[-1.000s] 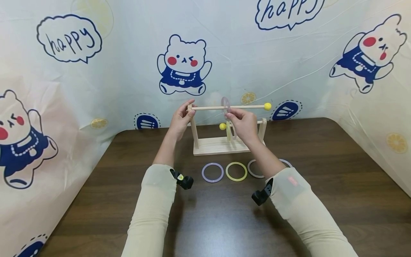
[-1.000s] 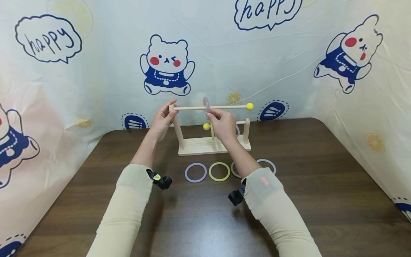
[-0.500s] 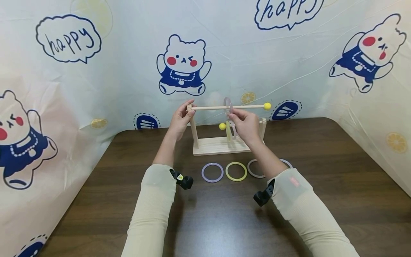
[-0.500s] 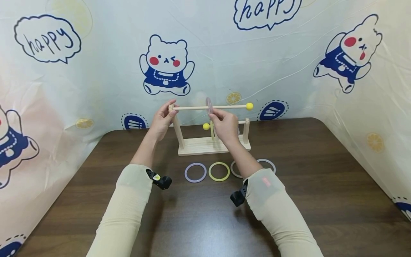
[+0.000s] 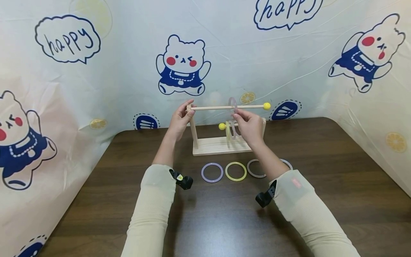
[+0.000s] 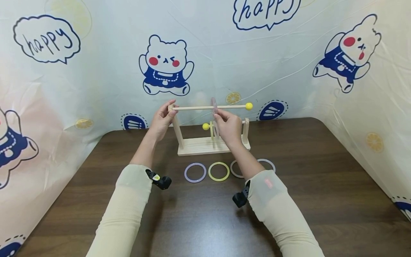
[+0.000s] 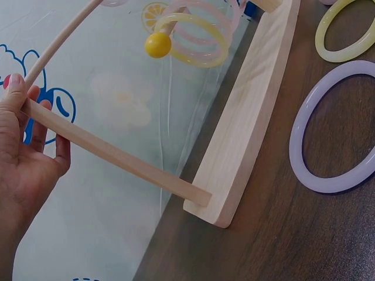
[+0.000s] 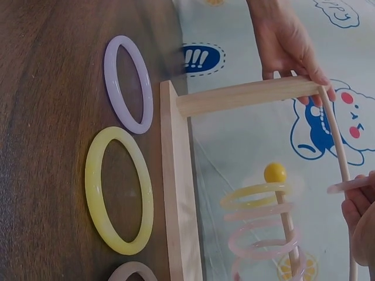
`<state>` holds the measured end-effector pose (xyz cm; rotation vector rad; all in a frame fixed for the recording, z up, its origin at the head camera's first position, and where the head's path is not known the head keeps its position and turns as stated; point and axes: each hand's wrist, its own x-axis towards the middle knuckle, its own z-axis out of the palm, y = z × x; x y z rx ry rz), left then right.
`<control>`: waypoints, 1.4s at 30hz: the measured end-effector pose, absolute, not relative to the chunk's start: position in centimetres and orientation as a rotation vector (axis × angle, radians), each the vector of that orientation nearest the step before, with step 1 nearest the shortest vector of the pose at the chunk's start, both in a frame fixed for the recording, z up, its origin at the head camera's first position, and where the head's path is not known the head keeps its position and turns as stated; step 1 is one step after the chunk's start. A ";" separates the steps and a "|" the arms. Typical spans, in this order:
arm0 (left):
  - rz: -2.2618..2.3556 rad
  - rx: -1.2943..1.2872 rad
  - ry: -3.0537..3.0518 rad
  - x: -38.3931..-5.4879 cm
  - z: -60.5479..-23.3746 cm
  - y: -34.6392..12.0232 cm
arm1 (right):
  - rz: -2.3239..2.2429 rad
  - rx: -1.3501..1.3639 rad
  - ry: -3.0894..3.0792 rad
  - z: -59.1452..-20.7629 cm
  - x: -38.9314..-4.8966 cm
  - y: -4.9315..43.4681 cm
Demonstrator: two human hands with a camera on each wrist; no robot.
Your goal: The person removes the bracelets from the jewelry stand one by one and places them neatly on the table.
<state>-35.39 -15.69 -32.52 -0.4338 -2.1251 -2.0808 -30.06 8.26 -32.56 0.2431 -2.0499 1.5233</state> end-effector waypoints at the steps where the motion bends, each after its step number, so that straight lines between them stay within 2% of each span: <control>1: -2.083 -0.435 -2.120 -35.4 -32.5 -15.7 | 1.512 0.239 -2.048 -32.6 -30.1 8.3; 33: -2.117 -0.430 -2.116 -35.6 -32.6 -15.8 | 1.565 0.198 -1.989 -32.9 -30.1 9.8; 42: -2.094 -0.423 -2.150 -33.6 -31.0 -15.3 | 1.580 0.181 -1.959 -33.1 -30.2 10.0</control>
